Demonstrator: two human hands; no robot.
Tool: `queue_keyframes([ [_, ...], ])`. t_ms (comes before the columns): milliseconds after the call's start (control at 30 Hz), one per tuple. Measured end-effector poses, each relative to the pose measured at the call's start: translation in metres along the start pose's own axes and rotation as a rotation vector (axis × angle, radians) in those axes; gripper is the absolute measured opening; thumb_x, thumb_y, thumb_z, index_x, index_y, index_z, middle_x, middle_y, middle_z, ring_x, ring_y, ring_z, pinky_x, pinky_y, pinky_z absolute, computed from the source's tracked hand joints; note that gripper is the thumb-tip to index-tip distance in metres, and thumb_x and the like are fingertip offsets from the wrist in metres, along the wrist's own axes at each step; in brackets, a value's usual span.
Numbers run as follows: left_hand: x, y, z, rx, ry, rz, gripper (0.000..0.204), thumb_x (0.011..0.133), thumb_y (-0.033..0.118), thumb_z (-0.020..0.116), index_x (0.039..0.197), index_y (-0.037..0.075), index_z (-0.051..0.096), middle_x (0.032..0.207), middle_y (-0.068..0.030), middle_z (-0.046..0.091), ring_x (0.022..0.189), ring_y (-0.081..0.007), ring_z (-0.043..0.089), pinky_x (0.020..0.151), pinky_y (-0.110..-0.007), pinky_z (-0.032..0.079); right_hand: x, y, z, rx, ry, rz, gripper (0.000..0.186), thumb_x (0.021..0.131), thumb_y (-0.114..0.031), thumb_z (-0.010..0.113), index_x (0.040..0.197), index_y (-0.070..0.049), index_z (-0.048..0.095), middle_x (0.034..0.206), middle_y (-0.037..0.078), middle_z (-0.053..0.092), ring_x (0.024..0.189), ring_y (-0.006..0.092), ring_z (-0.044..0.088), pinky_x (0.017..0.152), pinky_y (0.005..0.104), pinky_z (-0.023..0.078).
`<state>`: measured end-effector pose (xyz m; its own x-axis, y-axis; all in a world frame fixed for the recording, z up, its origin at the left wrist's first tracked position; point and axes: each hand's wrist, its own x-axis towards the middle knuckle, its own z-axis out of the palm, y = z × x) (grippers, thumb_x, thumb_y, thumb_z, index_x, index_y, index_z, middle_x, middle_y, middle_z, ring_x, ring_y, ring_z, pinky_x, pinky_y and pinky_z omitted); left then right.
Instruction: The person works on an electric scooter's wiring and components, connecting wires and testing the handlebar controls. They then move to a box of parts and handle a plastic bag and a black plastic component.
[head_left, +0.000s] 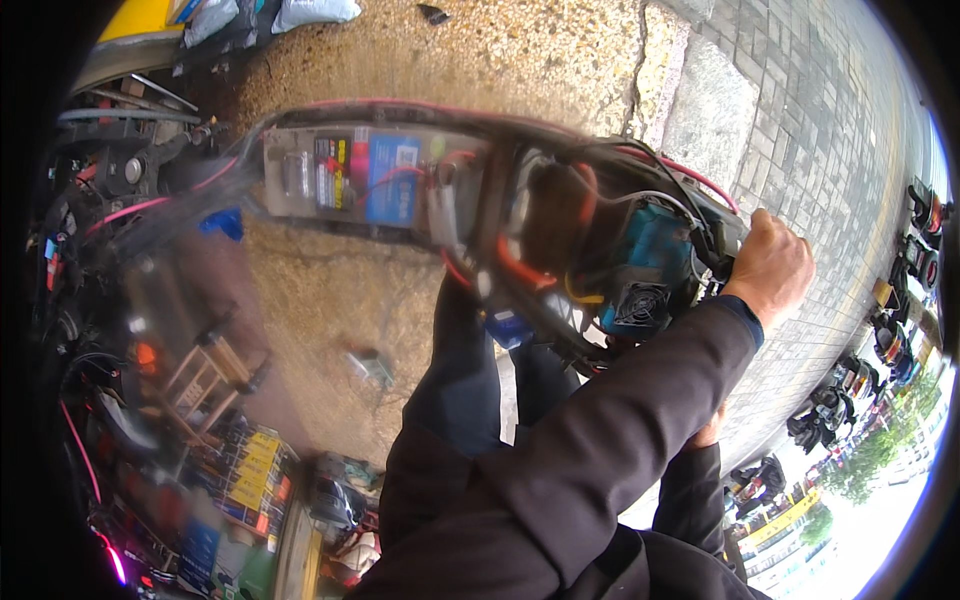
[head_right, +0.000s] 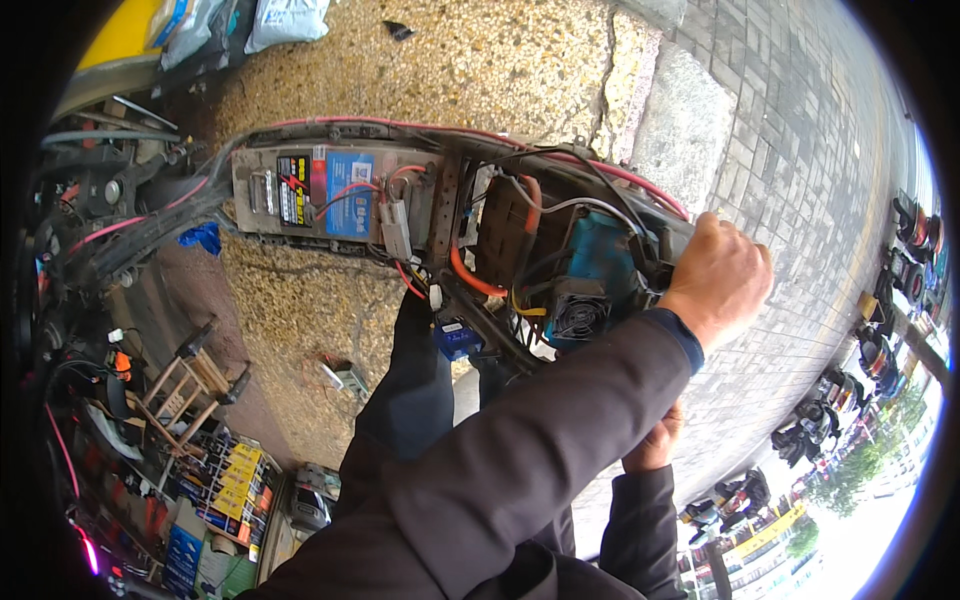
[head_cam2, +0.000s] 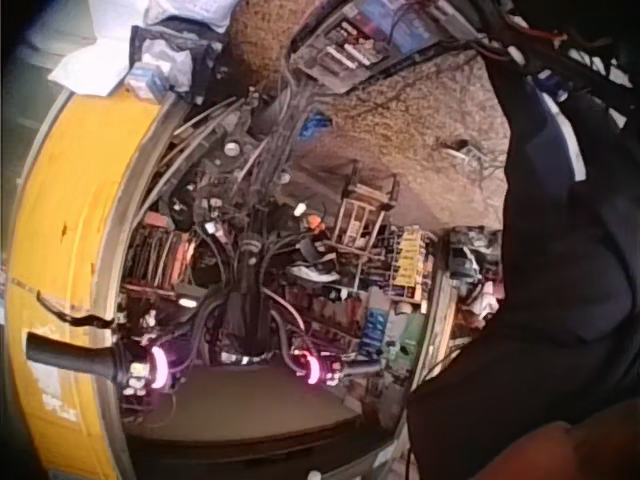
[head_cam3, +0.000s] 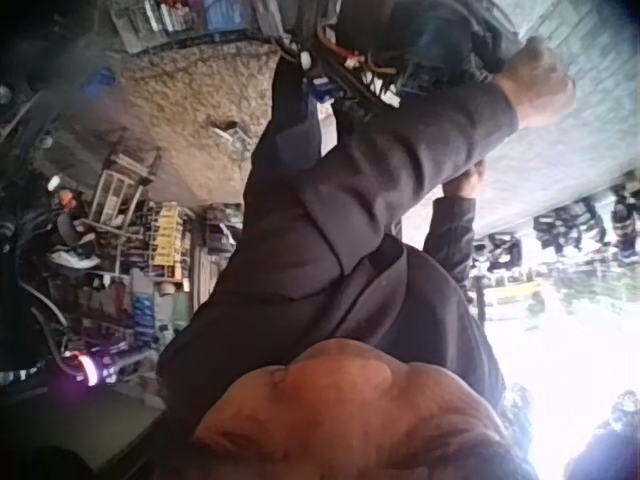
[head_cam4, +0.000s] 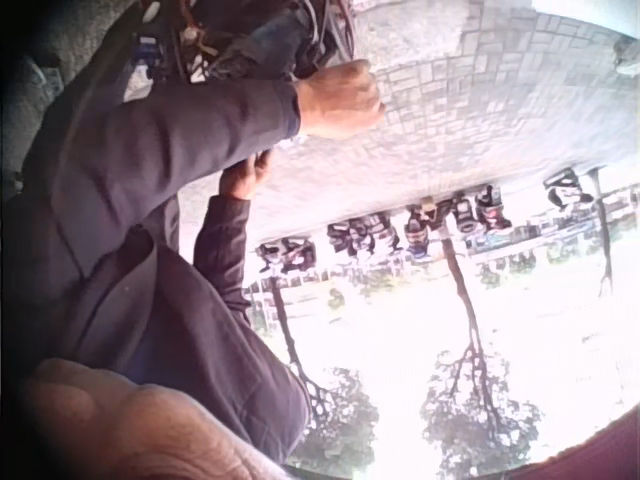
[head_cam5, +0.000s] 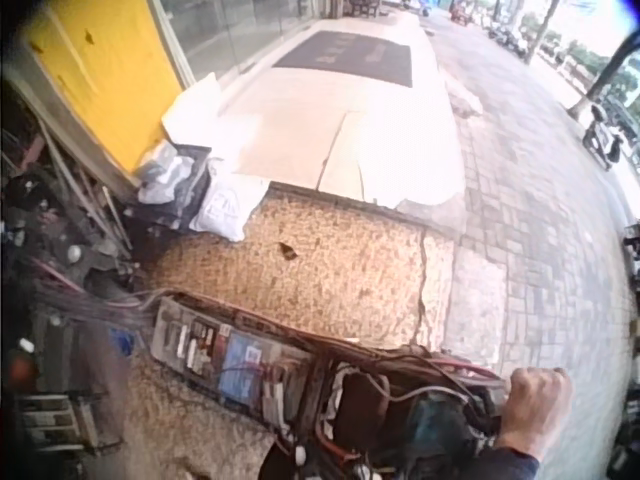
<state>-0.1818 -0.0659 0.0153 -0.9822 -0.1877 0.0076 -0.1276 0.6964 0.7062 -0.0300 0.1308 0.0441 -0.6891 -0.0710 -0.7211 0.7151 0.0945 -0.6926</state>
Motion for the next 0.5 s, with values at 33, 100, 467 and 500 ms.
queue_keyframes([
  [33,0.0,0.001,0.002,0.004,0.005,0.002,0.016,0.088,0.025,0.058,0.088,0.016,0.071,0.079,-0.0031,0.071,0.077,-0.0185,0.066,0.075,-0.04,0.037,0.0,0.005,-0.007,-0.016,0.044,0.028,0.043,0.088,-0.001,0.059,0.13,-0.003,0.056,0.124,0.017,0.064,0.11,0.0281,0.065,0.098,0.0422,0.053],
  [100,0.001,0.002,0.006,-0.014,-0.018,-0.011,0.018,0.088,0.026,0.057,0.09,0.016,0.072,0.08,-0.003,0.071,0.077,-0.0187,0.065,0.076,-0.04,0.036,0.001,0.016,-0.022,0.049,0.084,0.029,0.044,0.087,-0.001,0.058,0.131,-0.004,0.056,0.125,0.017,0.064,0.111,0.0295,0.065,0.098,0.0436,0.054],
  [467,0.004,0.005,0.011,-0.042,-0.085,0.015,0.017,0.089,0.028,0.059,0.09,0.018,0.072,0.079,-0.0013,0.071,0.077,-0.018,0.065,0.074,-0.041,0.036,0.007,0.019,-0.059,0.036,0.139,0.166,0.047,0.086,0.002,0.058,0.133,-0.004,0.054,0.127,0.019,0.062,0.114,0.032,0.064,0.099,0.0462,0.053],
  [500,0.003,0.004,0.011,-0.037,-0.084,0.017,0.016,0.089,0.028,0.059,0.089,0.018,0.072,0.079,-0.0013,0.071,0.077,-0.0182,0.065,0.074,-0.042,0.036,0.007,0.018,-0.053,0.044,0.137,0.171,0.048,0.086,0.002,0.058,0.133,-0.004,0.054,0.127,0.019,0.062,0.114,0.0321,0.064,0.099,0.0462,0.053],
])
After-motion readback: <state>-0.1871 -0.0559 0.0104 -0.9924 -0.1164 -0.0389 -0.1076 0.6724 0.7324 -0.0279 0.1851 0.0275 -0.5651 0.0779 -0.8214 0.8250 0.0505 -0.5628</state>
